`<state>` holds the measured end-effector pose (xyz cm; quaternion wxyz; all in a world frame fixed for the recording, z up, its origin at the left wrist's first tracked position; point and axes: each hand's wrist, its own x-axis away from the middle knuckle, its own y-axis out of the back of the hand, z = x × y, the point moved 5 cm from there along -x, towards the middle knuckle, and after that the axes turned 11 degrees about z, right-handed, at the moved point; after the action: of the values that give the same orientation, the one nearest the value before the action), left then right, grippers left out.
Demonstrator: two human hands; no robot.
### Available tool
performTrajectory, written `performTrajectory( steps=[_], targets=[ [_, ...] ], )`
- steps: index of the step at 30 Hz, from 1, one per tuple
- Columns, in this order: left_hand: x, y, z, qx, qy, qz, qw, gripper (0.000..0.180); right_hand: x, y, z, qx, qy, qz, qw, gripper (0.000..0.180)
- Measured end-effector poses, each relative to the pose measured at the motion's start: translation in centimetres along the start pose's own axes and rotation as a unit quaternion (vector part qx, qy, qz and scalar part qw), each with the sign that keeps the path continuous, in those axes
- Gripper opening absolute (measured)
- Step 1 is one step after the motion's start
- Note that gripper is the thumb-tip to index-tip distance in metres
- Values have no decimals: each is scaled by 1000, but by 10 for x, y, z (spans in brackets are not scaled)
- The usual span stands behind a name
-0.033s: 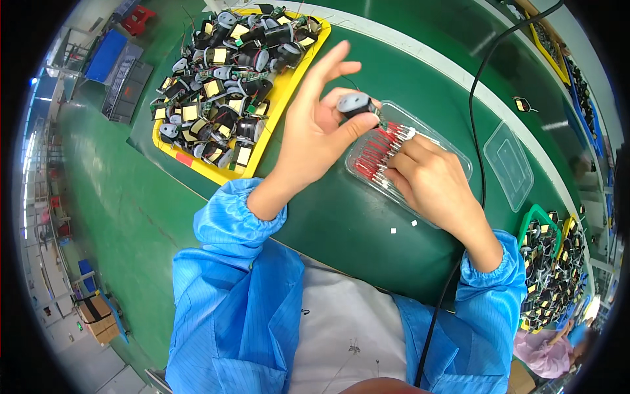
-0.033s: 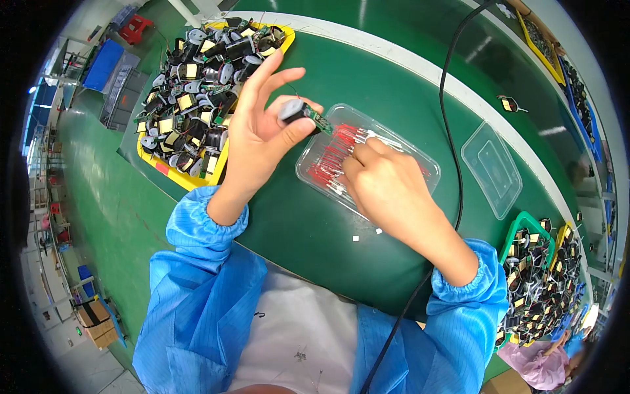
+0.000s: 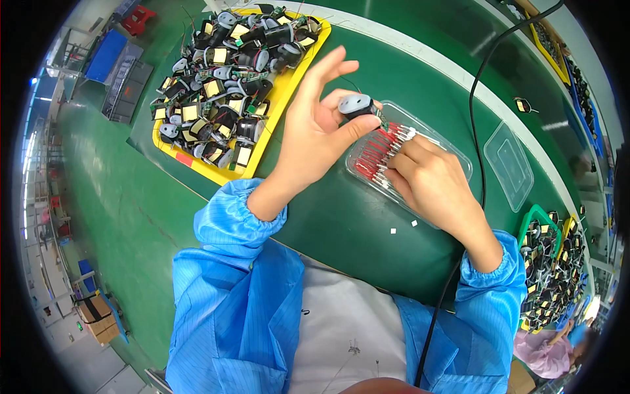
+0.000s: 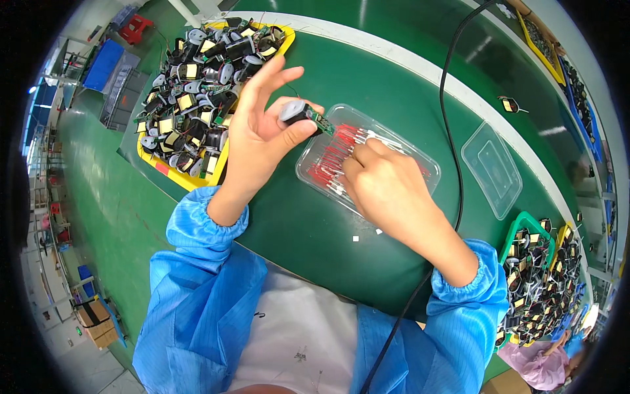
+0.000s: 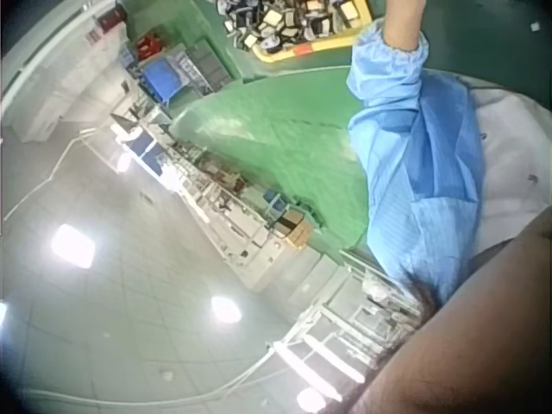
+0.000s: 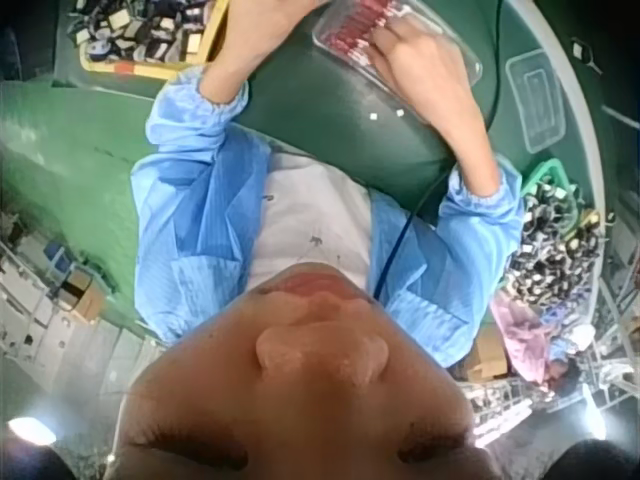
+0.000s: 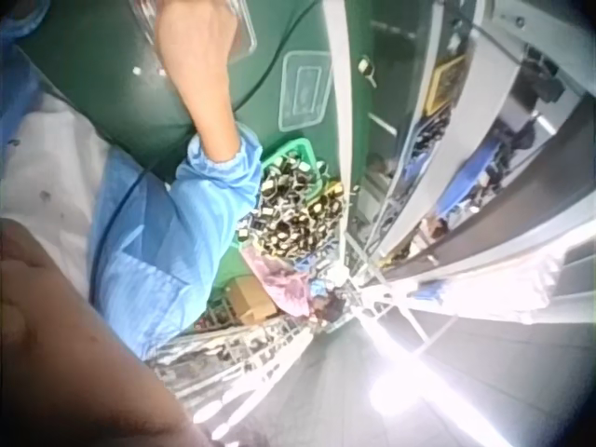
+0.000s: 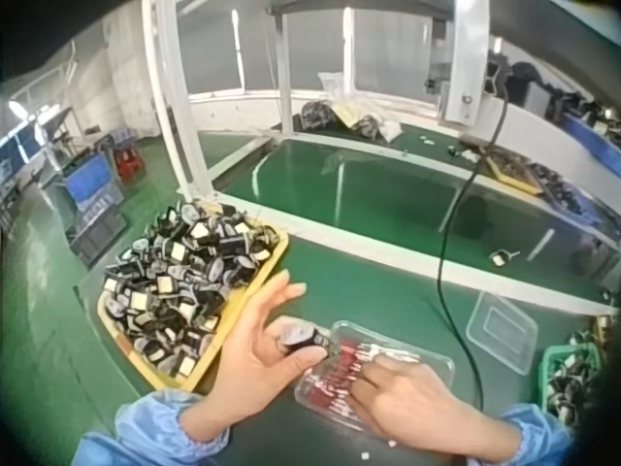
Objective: The person picks up small electronic components from a yellow tray and uses a cotton swab to clean or apply a substance to the grey surface of each unit. After treating each component, they place it into a clear plastic container filled with other swabs. The process is repeated for multiple units throughout the clip.
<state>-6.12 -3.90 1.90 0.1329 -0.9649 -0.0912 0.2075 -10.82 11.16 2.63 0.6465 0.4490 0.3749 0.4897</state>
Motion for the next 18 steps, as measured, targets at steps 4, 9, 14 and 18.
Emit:
performTrajectory(
  steps=[4,9,14,18],
  targets=[
    [5,11,10,-57,2,39,998,34,5,3,7,24,-24,38,999,12],
    [5,14,3,-161,-42,45,985,35,5,2,1,25,-21,59,998,12],
    [9,8,3,-176,-5,60,983,26,4,4,3,31,6,51,998,9],
    [9,15,0,-193,30,-2,981,14,3,13,-1,-44,12,46,998,7]
  ],
)
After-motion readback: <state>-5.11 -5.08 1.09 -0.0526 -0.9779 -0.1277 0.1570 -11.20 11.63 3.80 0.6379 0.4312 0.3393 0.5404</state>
